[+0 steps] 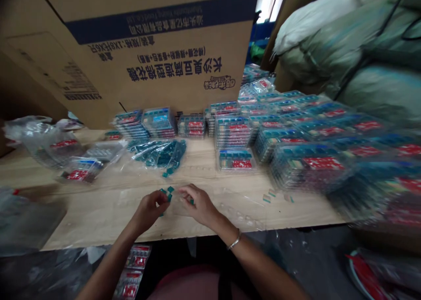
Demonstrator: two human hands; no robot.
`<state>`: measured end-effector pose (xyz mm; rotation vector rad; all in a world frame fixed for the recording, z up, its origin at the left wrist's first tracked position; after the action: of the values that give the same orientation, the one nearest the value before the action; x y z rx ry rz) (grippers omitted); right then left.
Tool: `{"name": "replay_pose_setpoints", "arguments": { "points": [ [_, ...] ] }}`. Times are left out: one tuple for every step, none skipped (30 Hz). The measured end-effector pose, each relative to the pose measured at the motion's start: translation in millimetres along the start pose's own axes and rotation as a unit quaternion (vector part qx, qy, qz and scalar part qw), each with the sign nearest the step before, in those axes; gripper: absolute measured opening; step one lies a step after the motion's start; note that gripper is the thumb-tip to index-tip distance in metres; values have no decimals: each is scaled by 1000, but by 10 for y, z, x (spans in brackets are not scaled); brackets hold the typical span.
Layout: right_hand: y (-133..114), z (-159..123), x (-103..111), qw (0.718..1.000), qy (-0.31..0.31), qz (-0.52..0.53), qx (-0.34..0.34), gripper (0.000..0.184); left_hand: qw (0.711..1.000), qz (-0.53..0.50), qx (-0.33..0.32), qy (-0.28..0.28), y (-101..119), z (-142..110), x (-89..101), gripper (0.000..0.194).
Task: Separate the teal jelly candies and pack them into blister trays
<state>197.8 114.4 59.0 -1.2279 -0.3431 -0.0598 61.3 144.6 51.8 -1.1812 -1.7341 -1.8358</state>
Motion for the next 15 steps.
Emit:
{"name": "replay_pose_setpoints", "arguments": {
  "points": [
    [31, 13, -43, 997, -8, 74, -30, 23, 994, -104, 3, -18, 12, -44, -33, 3],
    [60, 16, -106, 988, -22, 141, -59, 23, 980, -196, 6, -40, 34, -92, -79, 8],
    [82, 6, -171, 977, -37, 192, -85, 22, 960, -274, 13, -59, 55, -142, -128, 14],
    [97, -19, -227, 966, -48, 229, -107, 20, 938, -337, 24, -72, 70, -193, -177, 18],
    [106, -57, -269, 958, -55, 253, -125, 19, 918, -387, 38, -83, 79, -246, -232, 21],
    [112, -108, -297, 951, -59, 269, -140, 19, 898, -427, 53, -97, 88, -301, -296, 23],
    [115, -168, -311, 947, -59, 278, -152, 19, 878, -460, 68, -112, 98, -356, -365, 23],
    [109, -231, -316, 944, -60, 281, -160, 19, 859, -488, 83, -129, 111, -410, -438, 24],
    [92, -293, -314, 945, -64, 277, -163, 18, 842, -511, 96, -147, 127, -459, -508, 24],
    [68, -345, -297, 948, -65, 266, -160, 17, 827, -528, 105, -161, 145, -500, -568, 24],
    [39, -387, -266, 954, -62, 249, -154, 15, 816, -542, 111, -169, 164, -529, -613, 24],
    [5, -416, -229, 961, -58, 230, -145, 13, 809, -550, 116, -173, 181, -548, -646, 25],
    [-30, -434, -195, 966, -56, 213, -136, 11, 805, -554, 118, -176, 198, -560, -674, 25],
    [-62, -446, -171, 970, -57, 200, -128, 8, 804, -555, 118, -180, 218, -567, -696, 25],
    [-85, -455, -158, 971, -62, 193, -123, 7, 804, -554, 115, -183, 239, -573, -715, 25]
  ]
}}
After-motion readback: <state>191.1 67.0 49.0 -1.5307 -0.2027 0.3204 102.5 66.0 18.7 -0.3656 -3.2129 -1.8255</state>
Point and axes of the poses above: each hand's wrist, its own z-axis towards the middle knuckle, its own x-axis out of the back of the hand, y = z × x, the point moved 9 cm from there along z, towards the middle knuckle, and after that the axes turned 5 degrees about z, right-handed, at the moved point
